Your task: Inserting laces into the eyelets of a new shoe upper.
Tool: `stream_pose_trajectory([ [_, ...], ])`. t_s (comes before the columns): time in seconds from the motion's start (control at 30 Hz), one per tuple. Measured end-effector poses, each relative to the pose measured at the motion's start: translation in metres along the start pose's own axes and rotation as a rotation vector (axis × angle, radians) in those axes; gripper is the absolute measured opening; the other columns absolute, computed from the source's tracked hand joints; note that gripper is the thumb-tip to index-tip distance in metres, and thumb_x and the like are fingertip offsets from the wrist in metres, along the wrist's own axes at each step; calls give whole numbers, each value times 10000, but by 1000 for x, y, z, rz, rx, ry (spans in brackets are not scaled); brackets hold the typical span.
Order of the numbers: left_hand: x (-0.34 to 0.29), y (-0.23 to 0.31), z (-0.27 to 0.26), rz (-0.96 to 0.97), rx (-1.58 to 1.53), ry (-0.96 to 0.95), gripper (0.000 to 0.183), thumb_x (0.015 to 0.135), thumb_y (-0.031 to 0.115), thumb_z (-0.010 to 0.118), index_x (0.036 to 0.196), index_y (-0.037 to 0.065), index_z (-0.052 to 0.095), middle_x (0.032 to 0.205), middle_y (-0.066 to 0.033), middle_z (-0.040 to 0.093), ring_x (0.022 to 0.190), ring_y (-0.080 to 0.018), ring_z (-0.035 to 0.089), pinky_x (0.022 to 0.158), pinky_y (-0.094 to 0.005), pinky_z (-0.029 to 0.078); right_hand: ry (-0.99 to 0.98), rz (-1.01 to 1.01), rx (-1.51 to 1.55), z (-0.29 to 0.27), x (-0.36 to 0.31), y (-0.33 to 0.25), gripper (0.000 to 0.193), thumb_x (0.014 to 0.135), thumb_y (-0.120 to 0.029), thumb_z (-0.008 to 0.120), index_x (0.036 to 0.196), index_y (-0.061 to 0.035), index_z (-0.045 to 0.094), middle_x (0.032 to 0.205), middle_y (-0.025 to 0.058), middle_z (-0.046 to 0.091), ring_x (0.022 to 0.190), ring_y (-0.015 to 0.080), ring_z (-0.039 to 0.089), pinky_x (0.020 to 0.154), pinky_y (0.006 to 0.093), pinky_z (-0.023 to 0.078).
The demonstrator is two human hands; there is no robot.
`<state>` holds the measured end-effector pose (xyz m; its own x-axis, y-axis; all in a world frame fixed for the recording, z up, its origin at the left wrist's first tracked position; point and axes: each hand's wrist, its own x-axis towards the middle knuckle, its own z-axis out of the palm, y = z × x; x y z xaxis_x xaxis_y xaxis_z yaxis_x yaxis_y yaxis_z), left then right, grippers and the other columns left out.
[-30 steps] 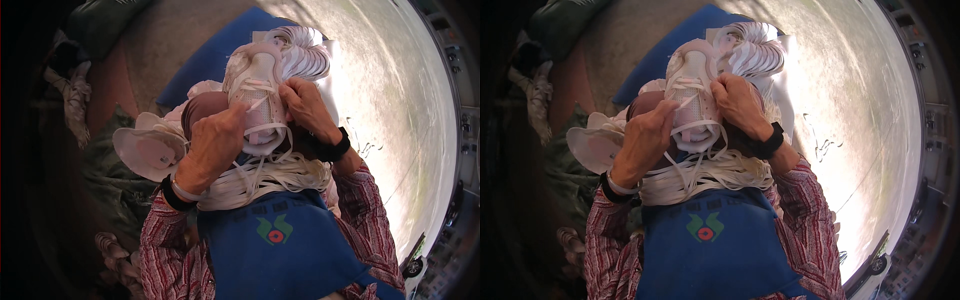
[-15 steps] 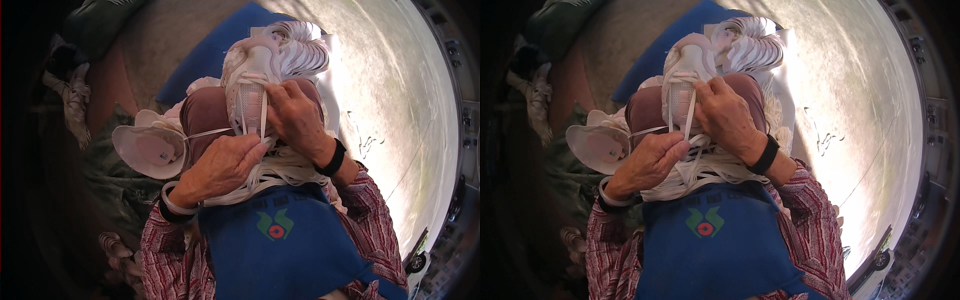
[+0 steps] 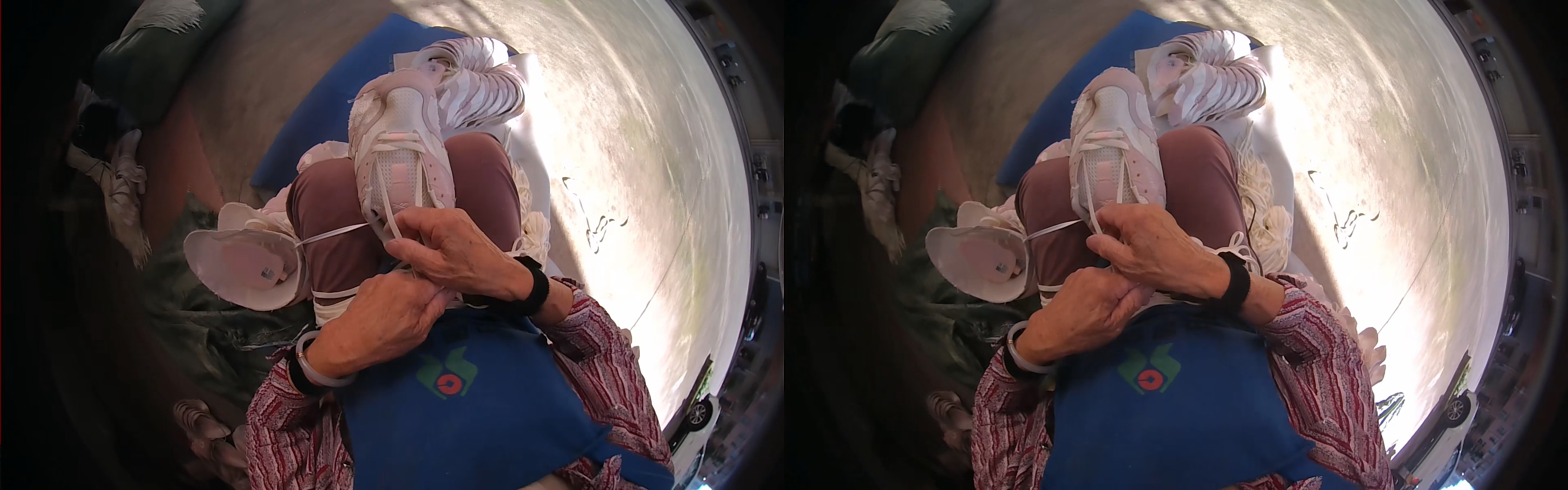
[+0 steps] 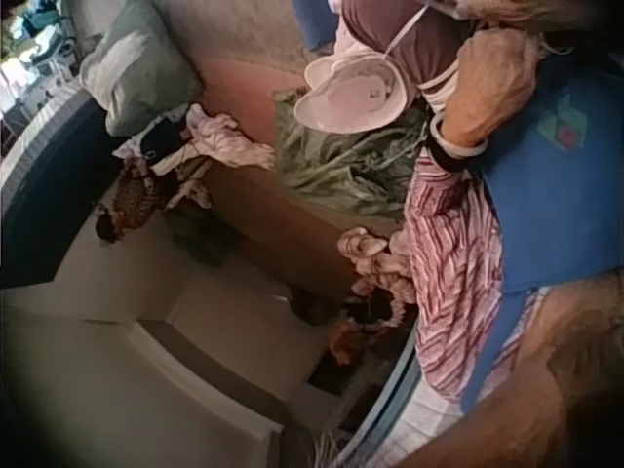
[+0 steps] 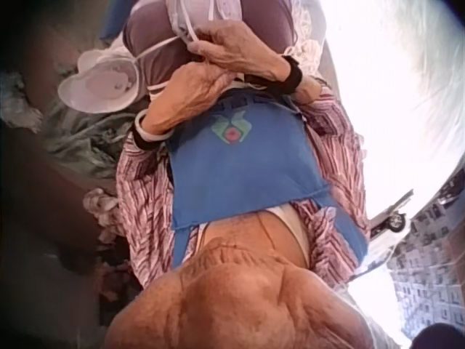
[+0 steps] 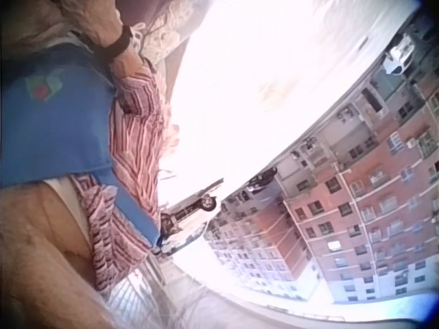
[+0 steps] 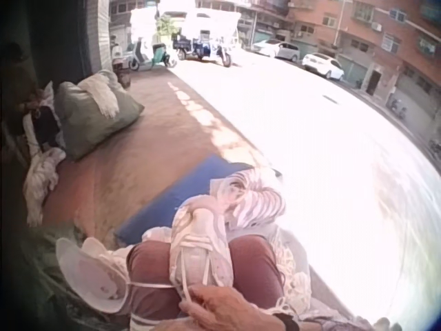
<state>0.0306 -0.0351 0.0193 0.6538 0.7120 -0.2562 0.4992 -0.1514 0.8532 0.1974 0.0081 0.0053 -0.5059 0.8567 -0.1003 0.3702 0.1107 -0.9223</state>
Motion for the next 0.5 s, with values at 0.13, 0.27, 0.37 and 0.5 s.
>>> stream_pose_trajectory([
  [0.13,-6,-7,-18,65,-44,-115,294,1005,244,536,946,-18,655,885,-156,663,793,-299,668,711,-385,519,-8,61,363,-5,0,6,219,993,-193,572,918,8,612,748,7,594,595,89,471,536,270,412],
  [0.27,-2,-42,-20,-205,-1169,318,316,1039,266,448,1108,-24,554,972,-104,641,888,-179,654,803,-322,549,-190,169,556,-16,-8,-11,218,1043,-188,493,992,-11,610,758,-13,574,563,58,491,495,229,413],
  [0.37,16,-42,-34,-239,-1224,236,335,1043,285,461,1127,-29,543,1014,-118,653,884,-169,661,783,-299,557,-166,-102,314,2,-7,-21,221,1041,-175,478,953,-18,606,765,12,581,575,87,502,519,248,421],
  [0.5,33,-40,-30,-215,-1433,-20,363,1039,298,493,1198,-24,546,1098,-148,658,899,-173,670,778,-299,565,-100,-131,212,4,-7,-23,132,940,-106,545,870,3,570,748,112,605,841,290,590,727,416,473],
])
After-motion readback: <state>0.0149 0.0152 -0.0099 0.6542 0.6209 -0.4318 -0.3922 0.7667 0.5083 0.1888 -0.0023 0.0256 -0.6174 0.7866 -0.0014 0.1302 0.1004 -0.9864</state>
